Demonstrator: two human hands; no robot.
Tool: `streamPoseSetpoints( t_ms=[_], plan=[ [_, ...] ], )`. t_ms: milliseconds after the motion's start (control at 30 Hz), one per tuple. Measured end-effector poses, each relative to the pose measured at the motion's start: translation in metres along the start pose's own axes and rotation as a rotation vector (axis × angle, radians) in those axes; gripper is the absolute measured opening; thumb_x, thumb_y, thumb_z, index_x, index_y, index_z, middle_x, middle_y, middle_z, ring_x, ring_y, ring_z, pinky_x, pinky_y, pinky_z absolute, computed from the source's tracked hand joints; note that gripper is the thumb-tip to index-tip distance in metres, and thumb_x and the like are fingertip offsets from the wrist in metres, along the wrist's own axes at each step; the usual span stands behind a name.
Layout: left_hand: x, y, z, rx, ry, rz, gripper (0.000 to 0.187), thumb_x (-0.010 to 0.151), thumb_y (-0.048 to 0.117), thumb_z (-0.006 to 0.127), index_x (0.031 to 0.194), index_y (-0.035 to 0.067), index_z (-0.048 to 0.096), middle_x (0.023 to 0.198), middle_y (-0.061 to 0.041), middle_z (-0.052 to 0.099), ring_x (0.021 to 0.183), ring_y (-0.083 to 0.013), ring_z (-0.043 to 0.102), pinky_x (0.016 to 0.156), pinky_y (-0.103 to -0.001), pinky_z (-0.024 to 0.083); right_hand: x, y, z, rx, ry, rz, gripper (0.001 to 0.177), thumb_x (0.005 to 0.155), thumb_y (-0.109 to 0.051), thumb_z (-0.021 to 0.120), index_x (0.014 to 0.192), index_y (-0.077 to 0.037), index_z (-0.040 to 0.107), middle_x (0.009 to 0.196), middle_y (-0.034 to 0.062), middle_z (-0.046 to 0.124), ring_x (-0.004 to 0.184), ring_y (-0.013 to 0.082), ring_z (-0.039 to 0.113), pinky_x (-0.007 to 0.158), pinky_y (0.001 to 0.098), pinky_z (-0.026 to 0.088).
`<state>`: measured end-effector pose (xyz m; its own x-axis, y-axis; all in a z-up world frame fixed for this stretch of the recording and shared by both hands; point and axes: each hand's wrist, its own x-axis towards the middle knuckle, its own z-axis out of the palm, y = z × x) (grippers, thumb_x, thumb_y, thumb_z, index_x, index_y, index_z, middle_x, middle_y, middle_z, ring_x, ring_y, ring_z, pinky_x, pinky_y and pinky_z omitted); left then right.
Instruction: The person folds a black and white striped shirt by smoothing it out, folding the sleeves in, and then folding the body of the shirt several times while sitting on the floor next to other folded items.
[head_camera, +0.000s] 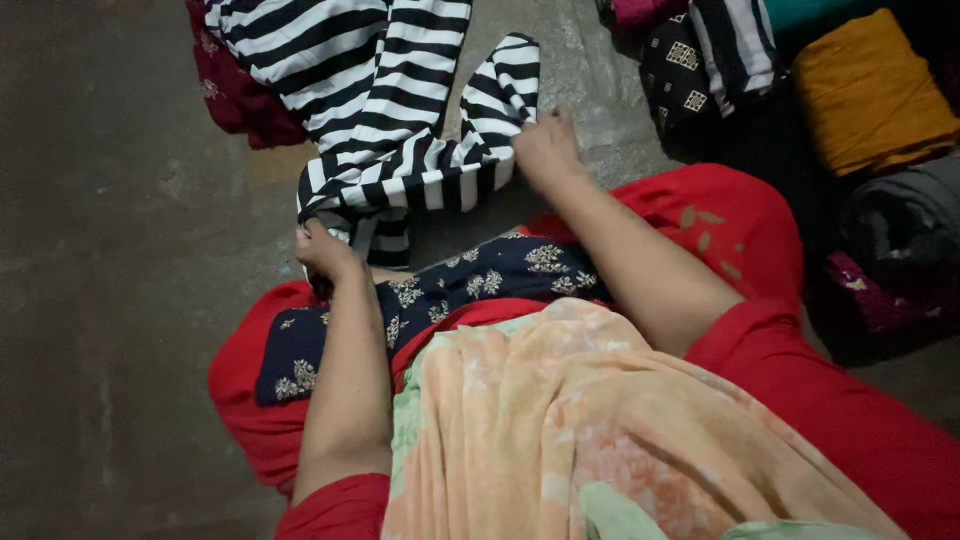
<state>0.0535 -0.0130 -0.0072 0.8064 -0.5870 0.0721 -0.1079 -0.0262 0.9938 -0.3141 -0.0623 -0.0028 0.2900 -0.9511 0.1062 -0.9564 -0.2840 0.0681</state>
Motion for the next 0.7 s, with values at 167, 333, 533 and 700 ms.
streamPoseSetpoints(
  t_ms=[167, 333, 533, 700],
  plan=[
    [-0.003, 0.001, -0.001, 0.045, 0.031, -0.079, 0.029, 0.095, 0.021, 0.051, 0.08, 0.0, 0.064, 0.071, -0.003, 0.067, 0.062, -0.0123, 0.058, 0.06, -0.03, 0.051, -0.003, 0.014, 0.018, -0.003, -0.57, 0.178, 0.028, 0.089, -0.022, 0.062, 0.111, -0.012, 0.075, 0.127, 0.0149, 0.065, 0.123, 0.035, 0.06, 0.11, 0.0585, 0.027],
    [0.001, -0.004, 0.002, 0.01, 0.041, -0.093, 0.028, 0.092, 0.019, 0.052, 0.078, -0.002, 0.064, 0.068, -0.003, 0.064, 0.06, -0.0133, 0.054, 0.057, -0.033, 0.047, 0.002, 0.02, 0.039, 0.064, -0.636, 0.17, 0.03, 0.096, -0.016, 0.056, 0.115, -0.009, 0.078, 0.128, 0.0157, 0.07, 0.119, 0.0333, 0.068, 0.097, 0.0518, 0.052],
    [0.005, -0.016, 0.003, -0.031, 0.014, -0.098, 0.03, 0.095, 0.019, 0.053, 0.082, -0.007, 0.059, 0.07, -0.005, 0.059, 0.062, -0.0171, 0.05, 0.058, -0.036, 0.044, 0.007, 0.034, -0.002, 0.233, -0.44, 0.486, 0.031, 0.096, -0.011, 0.057, 0.12, -0.007, 0.076, 0.129, 0.0202, 0.07, 0.118, 0.0373, 0.068, 0.095, 0.0487, 0.055],
    [-0.001, -0.004, 0.002, -0.133, 0.009, -0.115, 0.027, 0.092, 0.018, 0.051, 0.087, -0.004, 0.065, 0.077, -0.005, 0.066, 0.067, -0.0159, 0.056, 0.063, -0.035, 0.048, 0.01, 0.024, -0.023, 0.481, -0.461, 0.699, 0.056, 0.094, -0.014, 0.063, 0.146, -0.035, 0.058, 0.165, 0.0136, 0.027, 0.151, 0.0425, 0.028, 0.117, 0.0563, 0.035]
  ],
)
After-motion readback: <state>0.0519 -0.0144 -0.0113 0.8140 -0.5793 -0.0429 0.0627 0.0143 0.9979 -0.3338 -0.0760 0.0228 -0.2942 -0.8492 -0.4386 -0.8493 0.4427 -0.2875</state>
